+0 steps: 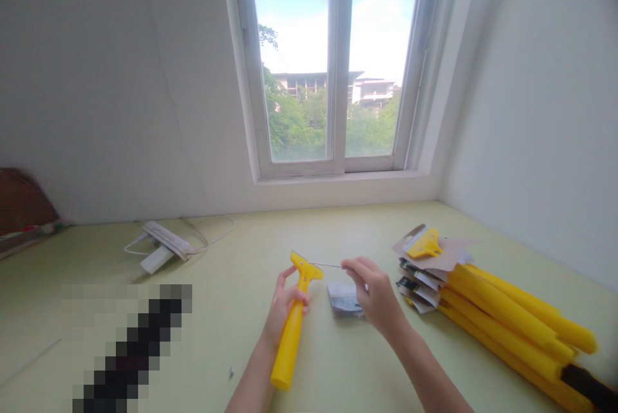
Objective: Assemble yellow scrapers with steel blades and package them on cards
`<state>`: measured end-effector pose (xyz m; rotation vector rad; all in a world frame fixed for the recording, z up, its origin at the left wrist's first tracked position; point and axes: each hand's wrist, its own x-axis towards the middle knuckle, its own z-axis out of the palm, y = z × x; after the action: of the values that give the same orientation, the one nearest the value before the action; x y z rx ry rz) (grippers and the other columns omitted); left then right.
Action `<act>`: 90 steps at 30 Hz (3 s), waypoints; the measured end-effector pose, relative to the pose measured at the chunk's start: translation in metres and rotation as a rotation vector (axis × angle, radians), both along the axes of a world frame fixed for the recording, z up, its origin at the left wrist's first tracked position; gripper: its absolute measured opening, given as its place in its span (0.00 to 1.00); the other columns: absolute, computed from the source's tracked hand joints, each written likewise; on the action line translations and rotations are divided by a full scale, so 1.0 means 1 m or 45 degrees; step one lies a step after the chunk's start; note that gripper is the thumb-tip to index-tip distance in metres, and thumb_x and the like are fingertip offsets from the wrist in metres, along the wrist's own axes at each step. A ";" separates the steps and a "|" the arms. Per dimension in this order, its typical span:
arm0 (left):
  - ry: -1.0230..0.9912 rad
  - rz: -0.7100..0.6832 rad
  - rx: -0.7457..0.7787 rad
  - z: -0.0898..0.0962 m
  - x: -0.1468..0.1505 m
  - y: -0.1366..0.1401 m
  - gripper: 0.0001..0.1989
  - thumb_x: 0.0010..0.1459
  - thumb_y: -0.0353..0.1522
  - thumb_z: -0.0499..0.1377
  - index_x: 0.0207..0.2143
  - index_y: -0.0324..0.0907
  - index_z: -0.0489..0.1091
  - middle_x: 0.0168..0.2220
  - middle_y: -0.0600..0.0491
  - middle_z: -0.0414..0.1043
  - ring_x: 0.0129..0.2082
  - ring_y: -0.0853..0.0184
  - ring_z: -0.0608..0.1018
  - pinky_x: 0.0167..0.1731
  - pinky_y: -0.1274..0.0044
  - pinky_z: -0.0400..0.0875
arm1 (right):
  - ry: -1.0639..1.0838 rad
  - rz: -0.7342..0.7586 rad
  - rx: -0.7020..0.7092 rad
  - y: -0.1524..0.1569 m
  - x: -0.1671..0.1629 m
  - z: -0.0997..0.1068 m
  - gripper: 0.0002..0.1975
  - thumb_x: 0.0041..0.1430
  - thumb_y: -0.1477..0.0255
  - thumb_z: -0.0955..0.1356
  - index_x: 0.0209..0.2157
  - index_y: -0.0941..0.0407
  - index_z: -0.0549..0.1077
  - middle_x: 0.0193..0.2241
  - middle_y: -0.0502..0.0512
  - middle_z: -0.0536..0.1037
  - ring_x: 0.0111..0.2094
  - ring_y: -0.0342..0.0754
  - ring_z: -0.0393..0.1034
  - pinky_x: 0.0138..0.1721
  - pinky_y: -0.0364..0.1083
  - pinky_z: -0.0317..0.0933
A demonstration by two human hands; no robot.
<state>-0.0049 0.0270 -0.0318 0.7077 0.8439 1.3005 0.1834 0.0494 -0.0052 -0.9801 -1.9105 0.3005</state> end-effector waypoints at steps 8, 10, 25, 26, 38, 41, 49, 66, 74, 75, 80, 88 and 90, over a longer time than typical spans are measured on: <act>0.044 -0.036 -0.030 0.004 0.002 -0.003 0.35 0.35 0.24 0.52 0.50 0.44 0.46 0.19 0.61 0.63 0.14 0.76 0.63 0.17 0.83 0.54 | -0.071 0.003 0.017 0.003 0.000 -0.003 0.13 0.53 0.82 0.57 0.35 0.57 0.69 0.30 0.55 0.69 0.34 0.46 0.63 0.37 0.45 0.57; 0.041 -0.036 -0.020 0.004 0.003 -0.003 0.36 0.35 0.23 0.52 0.50 0.44 0.45 0.20 0.60 0.63 0.15 0.75 0.63 0.17 0.83 0.54 | -0.078 0.000 0.018 0.002 0.001 -0.003 0.13 0.53 0.82 0.57 0.35 0.57 0.68 0.30 0.55 0.69 0.34 0.46 0.63 0.37 0.45 0.57; 0.110 -0.039 0.003 0.011 0.006 -0.009 0.36 0.36 0.24 0.51 0.51 0.42 0.45 0.16 0.60 0.64 0.14 0.75 0.62 0.18 0.83 0.53 | -0.088 -0.012 0.021 0.002 -0.001 -0.004 0.14 0.52 0.83 0.57 0.35 0.56 0.69 0.30 0.54 0.69 0.34 0.46 0.63 0.37 0.44 0.57; 0.113 -0.047 -0.005 0.011 0.006 -0.009 0.36 0.36 0.24 0.52 0.51 0.42 0.45 0.16 0.60 0.64 0.14 0.75 0.62 0.18 0.83 0.53 | -0.090 -0.009 0.021 0.002 -0.001 -0.004 0.14 0.52 0.83 0.57 0.35 0.56 0.69 0.30 0.54 0.69 0.34 0.46 0.63 0.37 0.44 0.58; 0.139 -0.063 -0.024 0.010 0.005 -0.008 0.36 0.37 0.25 0.52 0.52 0.42 0.44 0.16 0.60 0.63 0.14 0.75 0.62 0.18 0.83 0.53 | -0.077 0.004 0.010 0.002 0.000 -0.005 0.14 0.51 0.84 0.58 0.35 0.56 0.69 0.30 0.54 0.69 0.34 0.46 0.63 0.37 0.44 0.57; 0.134 -0.047 -0.009 0.010 0.005 -0.008 0.36 0.37 0.25 0.52 0.52 0.42 0.44 0.16 0.60 0.64 0.14 0.76 0.62 0.18 0.84 0.53 | -0.076 0.000 0.011 0.003 -0.001 -0.005 0.13 0.51 0.83 0.58 0.34 0.56 0.69 0.29 0.54 0.70 0.34 0.46 0.63 0.36 0.44 0.58; 0.065 -0.041 -0.034 0.010 0.006 -0.008 0.37 0.36 0.25 0.53 0.52 0.44 0.45 0.17 0.61 0.62 0.14 0.76 0.62 0.18 0.83 0.53 | -0.060 0.015 -0.027 0.002 -0.002 -0.006 0.12 0.53 0.80 0.59 0.33 0.56 0.70 0.28 0.54 0.71 0.31 0.45 0.65 0.34 0.43 0.58; 0.137 0.014 0.050 0.009 0.006 -0.006 0.32 0.34 0.23 0.51 0.47 0.43 0.50 0.20 0.60 0.66 0.13 0.75 0.63 0.16 0.82 0.54 | 0.048 0.011 -0.089 -0.006 0.000 0.005 0.06 0.54 0.71 0.61 0.33 0.57 0.68 0.25 0.51 0.73 0.24 0.41 0.64 0.28 0.40 0.60; 0.129 0.009 0.050 0.010 0.009 -0.007 0.31 0.33 0.22 0.51 0.45 0.44 0.53 0.23 0.59 0.65 0.14 0.76 0.63 0.14 0.81 0.54 | 0.097 -0.048 -0.113 -0.007 0.002 0.012 0.12 0.56 0.66 0.60 0.27 0.57 0.69 0.18 0.48 0.68 0.20 0.40 0.58 0.22 0.39 0.53; 0.141 0.007 0.044 0.011 0.009 -0.008 0.31 0.33 0.22 0.52 0.44 0.44 0.54 0.23 0.59 0.65 0.13 0.76 0.63 0.14 0.81 0.54 | 0.101 -0.079 -0.116 -0.007 0.002 0.011 0.13 0.56 0.65 0.59 0.27 0.57 0.69 0.17 0.47 0.65 0.18 0.39 0.56 0.20 0.39 0.51; 0.184 0.038 0.057 0.017 0.011 -0.013 0.28 0.34 0.23 0.53 0.43 0.43 0.56 0.20 0.59 0.64 0.14 0.75 0.63 0.16 0.81 0.54 | 0.184 -0.086 -0.171 -0.006 -0.001 0.008 0.10 0.57 0.66 0.57 0.34 0.57 0.63 0.19 0.46 0.65 0.18 0.39 0.58 0.20 0.39 0.52; 0.201 0.072 0.102 0.022 0.012 -0.016 0.29 0.35 0.23 0.52 0.45 0.42 0.56 0.19 0.59 0.64 0.14 0.76 0.62 0.17 0.81 0.53 | 0.178 -0.103 -0.113 -0.007 0.001 0.011 0.09 0.54 0.66 0.62 0.26 0.56 0.64 0.18 0.46 0.66 0.20 0.40 0.61 0.23 0.39 0.55; 0.195 0.072 0.101 0.022 0.012 -0.016 0.29 0.35 0.23 0.53 0.45 0.42 0.56 0.19 0.60 0.64 0.14 0.76 0.62 0.17 0.81 0.53 | 0.164 -0.167 -0.103 -0.006 0.001 0.009 0.10 0.53 0.65 0.62 0.25 0.56 0.65 0.17 0.46 0.66 0.19 0.39 0.60 0.21 0.39 0.54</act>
<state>0.0071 0.0112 -0.0103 0.8600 0.9459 1.3489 0.1845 0.0429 0.0040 -1.1080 -1.7204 0.3581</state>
